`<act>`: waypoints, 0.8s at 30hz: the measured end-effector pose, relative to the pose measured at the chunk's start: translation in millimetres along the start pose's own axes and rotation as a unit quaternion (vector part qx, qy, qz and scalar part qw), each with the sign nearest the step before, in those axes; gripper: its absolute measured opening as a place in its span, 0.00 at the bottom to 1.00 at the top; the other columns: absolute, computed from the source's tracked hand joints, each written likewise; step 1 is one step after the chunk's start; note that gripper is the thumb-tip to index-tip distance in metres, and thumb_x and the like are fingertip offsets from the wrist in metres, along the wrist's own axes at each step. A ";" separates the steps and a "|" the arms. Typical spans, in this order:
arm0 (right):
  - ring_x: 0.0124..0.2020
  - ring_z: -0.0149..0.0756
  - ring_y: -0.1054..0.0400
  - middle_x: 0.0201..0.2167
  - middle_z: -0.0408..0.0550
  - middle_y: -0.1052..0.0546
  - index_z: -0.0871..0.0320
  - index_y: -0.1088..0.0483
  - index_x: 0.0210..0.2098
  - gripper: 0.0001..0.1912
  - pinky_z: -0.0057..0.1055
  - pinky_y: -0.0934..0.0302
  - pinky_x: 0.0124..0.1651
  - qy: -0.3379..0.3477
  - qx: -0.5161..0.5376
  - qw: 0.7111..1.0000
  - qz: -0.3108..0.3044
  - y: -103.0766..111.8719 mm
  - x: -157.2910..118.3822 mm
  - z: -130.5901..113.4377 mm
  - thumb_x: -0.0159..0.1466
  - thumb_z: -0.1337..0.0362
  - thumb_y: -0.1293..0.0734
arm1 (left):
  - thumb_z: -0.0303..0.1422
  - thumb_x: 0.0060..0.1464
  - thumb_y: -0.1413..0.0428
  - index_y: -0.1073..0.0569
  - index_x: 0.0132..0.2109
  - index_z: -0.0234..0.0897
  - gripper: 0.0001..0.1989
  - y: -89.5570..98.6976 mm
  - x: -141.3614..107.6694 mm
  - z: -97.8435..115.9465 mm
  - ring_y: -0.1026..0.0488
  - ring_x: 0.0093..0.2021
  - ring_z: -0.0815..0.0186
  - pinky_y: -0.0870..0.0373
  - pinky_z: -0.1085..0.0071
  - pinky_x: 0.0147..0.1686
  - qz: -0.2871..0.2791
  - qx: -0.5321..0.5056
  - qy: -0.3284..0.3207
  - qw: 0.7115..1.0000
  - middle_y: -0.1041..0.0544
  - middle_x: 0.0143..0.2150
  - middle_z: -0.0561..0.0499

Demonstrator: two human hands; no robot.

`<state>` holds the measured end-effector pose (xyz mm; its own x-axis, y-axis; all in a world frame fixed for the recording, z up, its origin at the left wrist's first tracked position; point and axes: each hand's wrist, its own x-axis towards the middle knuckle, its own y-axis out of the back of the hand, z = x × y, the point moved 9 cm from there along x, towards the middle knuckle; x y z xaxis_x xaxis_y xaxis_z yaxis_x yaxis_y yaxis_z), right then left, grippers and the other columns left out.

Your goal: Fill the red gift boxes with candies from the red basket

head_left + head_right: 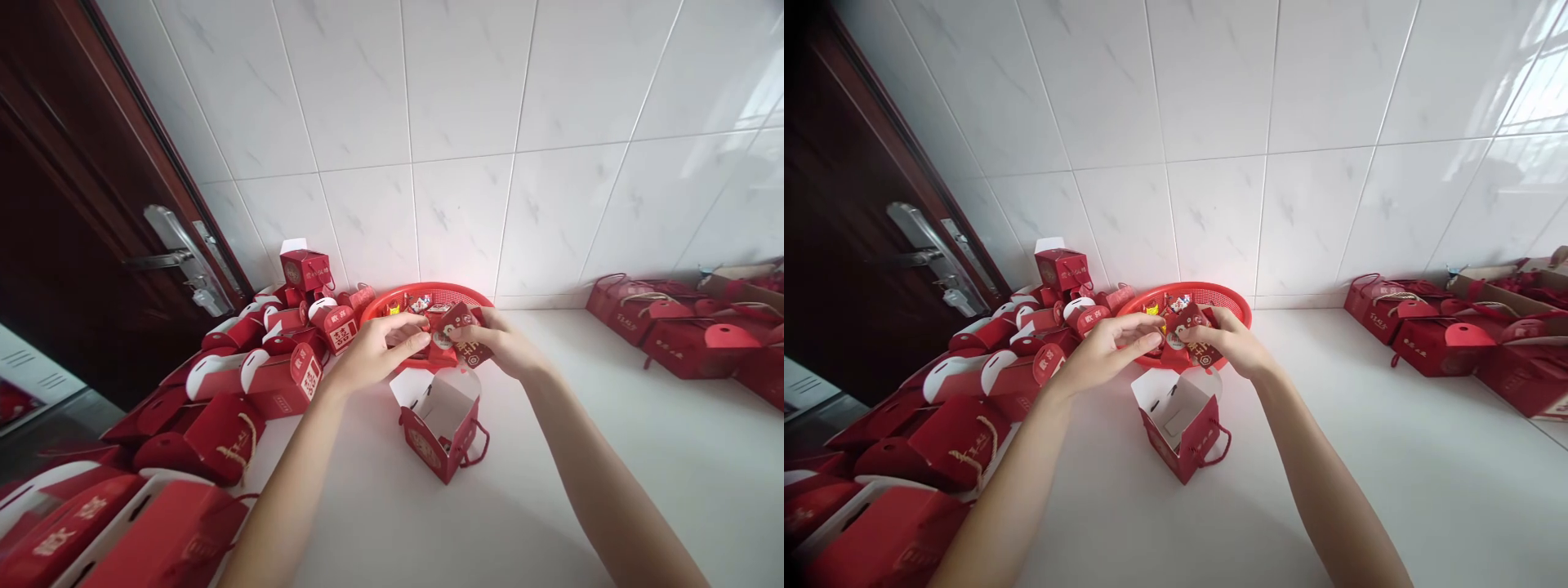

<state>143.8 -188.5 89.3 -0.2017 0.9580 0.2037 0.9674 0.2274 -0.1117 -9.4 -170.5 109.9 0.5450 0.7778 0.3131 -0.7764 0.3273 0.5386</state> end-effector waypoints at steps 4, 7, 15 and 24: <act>0.21 0.30 0.34 0.21 0.43 0.24 0.59 0.22 0.29 0.08 0.25 0.40 0.22 0.006 -0.024 0.999 -0.036 -9.6 -1.6 -2.7 0.56 0.60 0.26 | 0.44 0.57 0.38 0.23 0.52 0.33 0.22 -5.2 0.4 0.5 0.20 0.48 0.56 0.23 0.62 0.50 0.015 -0.048 0.009 0.999 0.17 0.48 0.44; 0.20 0.30 0.35 0.19 0.42 0.26 0.59 0.23 0.27 0.08 0.24 0.42 0.21 0.001 -0.017 0.999 -0.033 -8.4 -2.1 -2.9 0.56 0.60 0.26 | 0.42 0.55 0.35 0.24 0.55 0.35 0.24 -11.5 -0.2 -5.5 0.20 0.47 0.56 0.22 0.62 0.48 -0.002 -0.060 0.034 0.998 0.18 0.49 0.45; 0.21 0.29 0.35 0.21 0.41 0.26 0.58 0.24 0.29 0.09 0.25 0.40 0.23 0.000 -0.071 0.997 -0.002 2.1 -2.7 -4.7 0.56 0.59 0.25 | 0.39 0.56 0.36 0.25 0.59 0.37 0.25 -14.8 -0.9 -11.4 0.20 0.45 0.57 0.21 0.62 0.47 -0.017 -0.059 0.051 0.997 0.18 0.49 0.46; 0.21 0.27 0.35 0.22 0.41 0.26 0.59 0.25 0.28 0.11 0.26 0.40 0.24 -0.028 -0.085 0.996 -0.028 7.7 -3.5 -3.2 0.55 0.58 0.24 | 0.40 0.56 0.36 0.23 0.57 0.32 0.24 -12.9 -3.5 -3.5 0.21 0.47 0.56 0.23 0.59 0.49 -0.007 -0.025 0.030 0.999 0.17 0.45 0.45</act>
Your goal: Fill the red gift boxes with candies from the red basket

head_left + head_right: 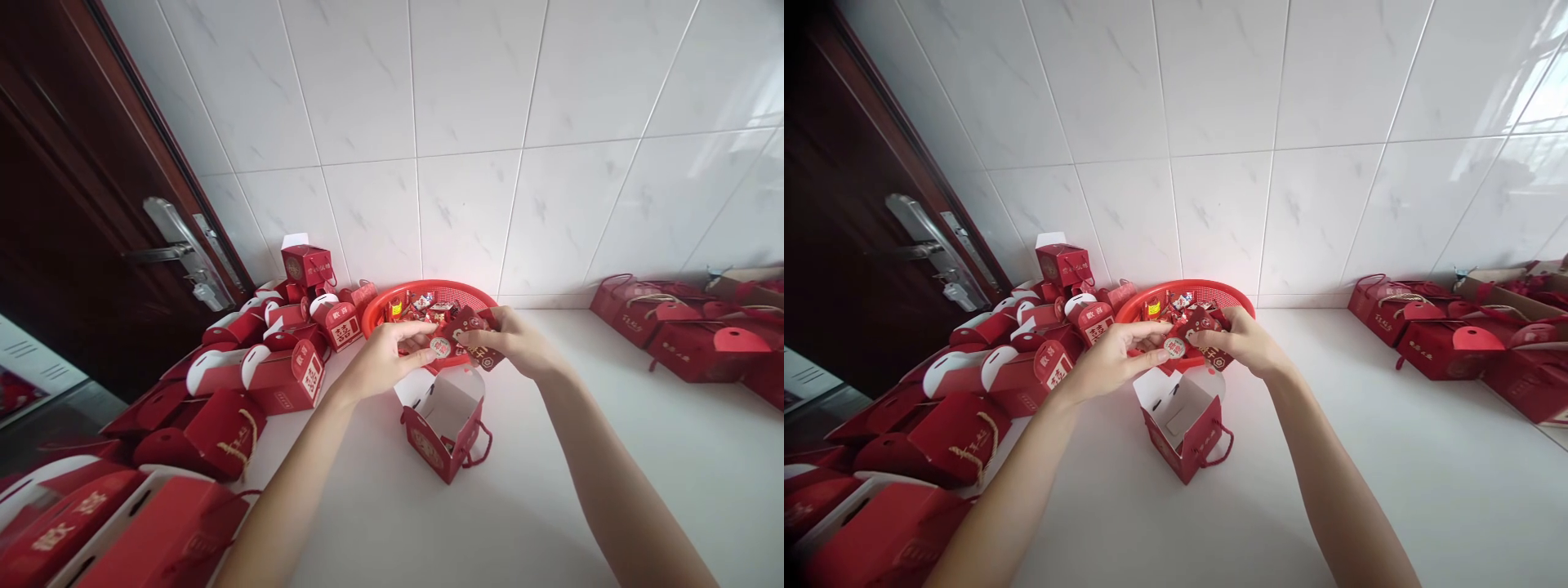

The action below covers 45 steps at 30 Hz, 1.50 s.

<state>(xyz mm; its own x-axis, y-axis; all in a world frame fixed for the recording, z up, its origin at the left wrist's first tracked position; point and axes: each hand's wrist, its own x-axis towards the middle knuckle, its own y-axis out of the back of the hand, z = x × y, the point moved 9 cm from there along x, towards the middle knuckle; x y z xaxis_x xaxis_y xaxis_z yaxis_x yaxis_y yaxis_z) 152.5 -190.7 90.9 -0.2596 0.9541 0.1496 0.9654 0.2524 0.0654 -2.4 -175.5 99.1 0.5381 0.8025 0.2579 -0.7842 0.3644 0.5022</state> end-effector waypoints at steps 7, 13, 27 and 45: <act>0.17 0.26 0.39 0.16 0.39 0.30 0.60 0.25 0.25 0.14 0.26 0.42 0.21 -0.024 0.066 0.997 -0.001 -1.1 -1.3 -0.8 0.49 0.58 0.21 | 0.35 0.56 0.37 0.23 0.58 0.32 0.23 1.6 -2.0 6.2 0.20 0.45 0.58 0.21 0.62 0.47 0.005 -0.027 -0.040 0.999 0.17 0.43 0.46; 0.19 0.28 0.36 0.18 0.41 0.28 0.60 0.24 0.26 0.15 0.27 0.40 0.22 0.010 0.078 0.996 0.038 2.6 -1.1 -7.4 0.48 0.57 0.20 | 0.40 0.55 0.35 0.24 0.60 0.36 0.28 2.0 -1.5 6.0 0.23 0.56 0.52 0.24 0.57 0.55 0.009 -0.065 -0.033 0.997 0.21 0.58 0.41; 0.17 0.27 0.40 0.15 0.39 0.31 0.59 0.26 0.24 0.15 0.25 0.45 0.18 -0.010 0.094 0.995 0.040 -1.4 -5.5 -11.7 0.47 0.59 0.19 | 0.39 0.48 0.31 0.16 0.38 0.35 0.14 4.3 -0.3 9.2 0.20 0.46 0.53 0.23 0.62 0.47 -0.021 -0.070 -0.042 0.996 0.15 0.39 0.47; 0.23 0.34 0.31 0.21 0.43 0.25 0.59 0.22 0.29 0.13 0.30 0.37 0.25 -0.003 0.081 0.996 0.047 4.2 -6.0 -10.8 0.49 0.59 0.21 | 0.41 0.55 0.36 0.17 0.34 0.38 0.11 11.5 -1.3 9.5 0.21 0.41 0.58 0.25 0.64 0.45 0.021 -0.071 -0.031 0.997 0.16 0.38 0.50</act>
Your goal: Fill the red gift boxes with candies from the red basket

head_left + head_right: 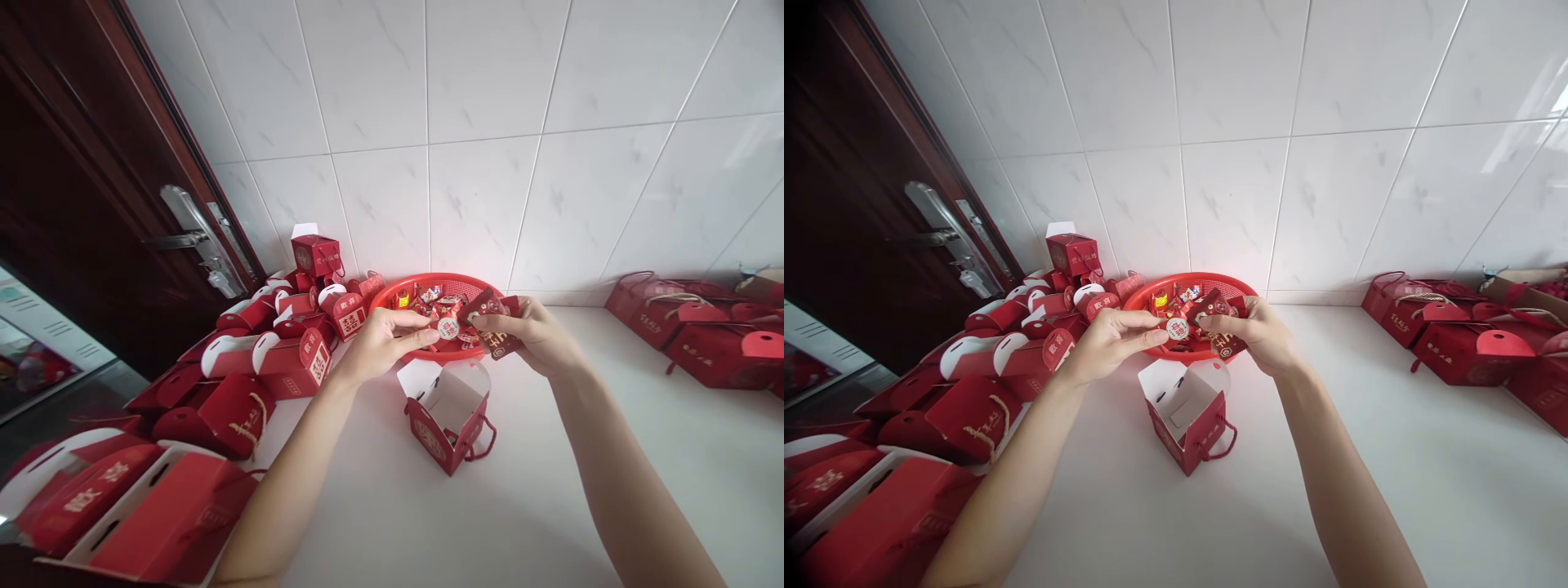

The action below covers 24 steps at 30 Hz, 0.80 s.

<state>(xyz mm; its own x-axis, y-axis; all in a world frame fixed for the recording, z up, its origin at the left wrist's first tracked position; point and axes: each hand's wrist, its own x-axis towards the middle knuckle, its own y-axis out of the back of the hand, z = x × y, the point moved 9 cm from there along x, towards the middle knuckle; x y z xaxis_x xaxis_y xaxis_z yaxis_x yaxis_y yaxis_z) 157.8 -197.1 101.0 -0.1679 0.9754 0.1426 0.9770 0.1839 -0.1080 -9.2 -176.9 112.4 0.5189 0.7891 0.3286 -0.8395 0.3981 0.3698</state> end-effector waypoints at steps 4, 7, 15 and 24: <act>0.23 0.33 0.31 0.22 0.44 0.24 0.60 0.21 0.31 0.14 0.30 0.37 0.25 0.002 -0.033 0.999 0.015 4.6 -1.3 -1.8 0.50 0.58 0.21 | 0.41 0.58 0.39 0.16 0.36 0.39 0.11 0.2 0.4 -4.4 0.22 0.41 0.59 0.26 0.65 0.44 -0.032 0.034 0.001 0.999 0.17 0.36 0.50; 0.22 0.32 0.32 0.22 0.45 0.23 0.61 0.21 0.30 0.16 0.29 0.37 0.24 0.006 -0.043 0.998 0.049 14.5 -0.9 -2.7 0.48 0.57 0.20 | 0.40 0.60 0.40 0.16 0.41 0.40 0.12 -1.9 -1.6 -13.1 0.22 0.41 0.59 0.26 0.66 0.41 -0.078 0.111 0.002 0.991 0.17 0.39 0.48; 0.24 0.34 0.29 0.26 0.48 0.21 0.61 0.21 0.33 0.20 0.30 0.33 0.25 0.011 -0.067 0.997 0.035 11.0 1.3 -2.4 0.49 0.53 0.20 | 0.36 0.59 0.40 0.19 0.51 0.38 0.15 -9.3 -1.3 -18.6 0.21 0.50 0.56 0.25 0.63 0.50 -0.075 0.165 0.010 0.983 0.17 0.51 0.45; 0.26 0.34 0.29 0.29 0.48 0.21 0.58 0.23 0.37 0.22 0.30 0.31 0.25 0.024 -0.078 0.997 -0.004 -12.4 5.5 8.5 0.55 0.46 0.23 | 0.44 0.59 0.38 0.21 0.49 0.35 0.18 -22.3 3.0 -4.6 0.21 0.48 0.58 0.25 0.64 0.48 0.013 -0.059 0.003 0.998 0.18 0.46 0.45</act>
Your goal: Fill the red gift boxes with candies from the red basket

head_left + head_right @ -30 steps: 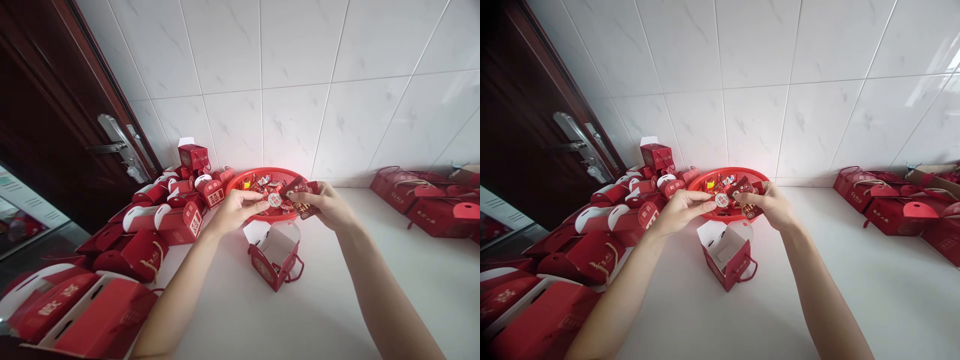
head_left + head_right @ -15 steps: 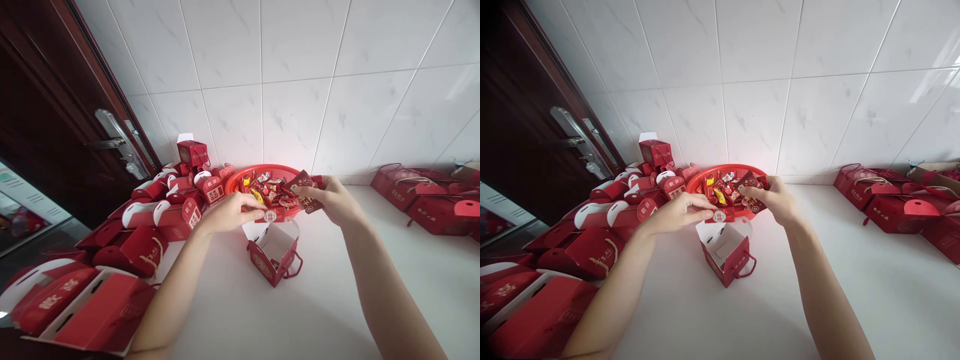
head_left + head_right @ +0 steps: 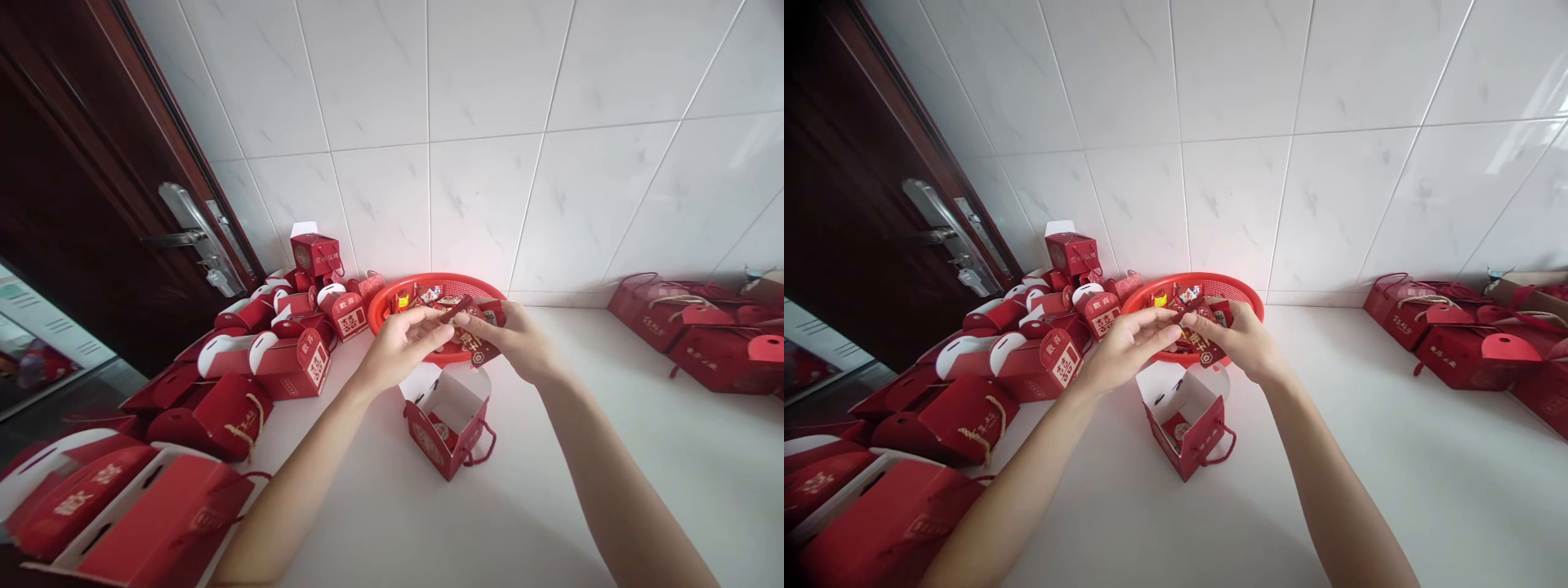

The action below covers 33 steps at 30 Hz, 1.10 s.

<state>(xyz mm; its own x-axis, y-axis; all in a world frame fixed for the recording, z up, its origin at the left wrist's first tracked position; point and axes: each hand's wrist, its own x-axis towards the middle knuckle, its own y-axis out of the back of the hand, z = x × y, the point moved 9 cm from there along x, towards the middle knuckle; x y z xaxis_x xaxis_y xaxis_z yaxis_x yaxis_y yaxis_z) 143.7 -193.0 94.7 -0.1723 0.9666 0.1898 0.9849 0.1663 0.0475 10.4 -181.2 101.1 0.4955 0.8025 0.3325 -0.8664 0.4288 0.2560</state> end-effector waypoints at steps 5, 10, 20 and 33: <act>0.23 0.32 0.31 0.24 0.45 0.26 0.58 0.26 0.33 0.25 0.30 0.32 0.23 -0.020 0.002 1.000 -0.020 -8.0 -2.1 -0.9 0.58 0.40 0.27 | 0.47 0.57 0.39 0.21 0.39 0.35 0.18 7.6 2.3 -4.9 0.23 0.43 0.60 0.25 0.65 0.45 0.039 -0.012 -0.002 0.999 0.19 0.39 0.48; 0.16 0.32 0.36 0.18 0.41 0.30 0.54 0.31 0.33 0.19 0.29 0.45 0.16 -0.033 0.023 0.999 0.018 3.5 1.3 5.7 0.63 0.44 0.31 | 0.46 0.55 0.39 0.25 0.34 0.36 0.16 20.1 2.4 -2.2 0.25 0.37 0.63 0.26 0.67 0.41 0.070 -0.015 0.004 0.997 0.23 0.33 0.52; 0.17 0.30 0.38 0.16 0.40 0.33 0.55 0.38 0.22 0.24 0.28 0.48 0.19 -0.041 -0.077 0.996 -0.026 -9.7 -0.4 9.1 0.58 0.43 0.28 | 0.42 0.49 0.38 0.25 0.30 0.37 0.12 71.1 -4.3 13.7 0.25 0.31 0.64 0.25 0.67 0.37 0.187 0.001 -0.021 0.982 0.24 0.29 0.53; 0.32 0.38 0.31 0.27 0.47 0.26 0.56 0.31 0.26 0.22 0.33 0.36 0.34 0.042 -0.143 0.989 0.021 -8.6 3.1 0.3 0.64 0.44 0.33 | 0.40 0.54 0.39 0.25 0.28 0.36 0.12 61.8 -5.3 21.2 0.30 0.30 0.67 0.31 0.70 0.35 0.139 0.054 -0.030 0.988 0.28 0.26 0.54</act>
<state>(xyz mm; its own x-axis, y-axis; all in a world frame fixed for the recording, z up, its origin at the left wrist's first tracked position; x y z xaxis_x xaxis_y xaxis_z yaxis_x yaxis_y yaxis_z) 134.6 -191.4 94.6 -0.1433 0.9501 0.2769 0.9489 0.0524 0.3111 -44.5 -167.8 134.4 0.2451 0.8554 0.4563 -0.9592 0.1458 0.2421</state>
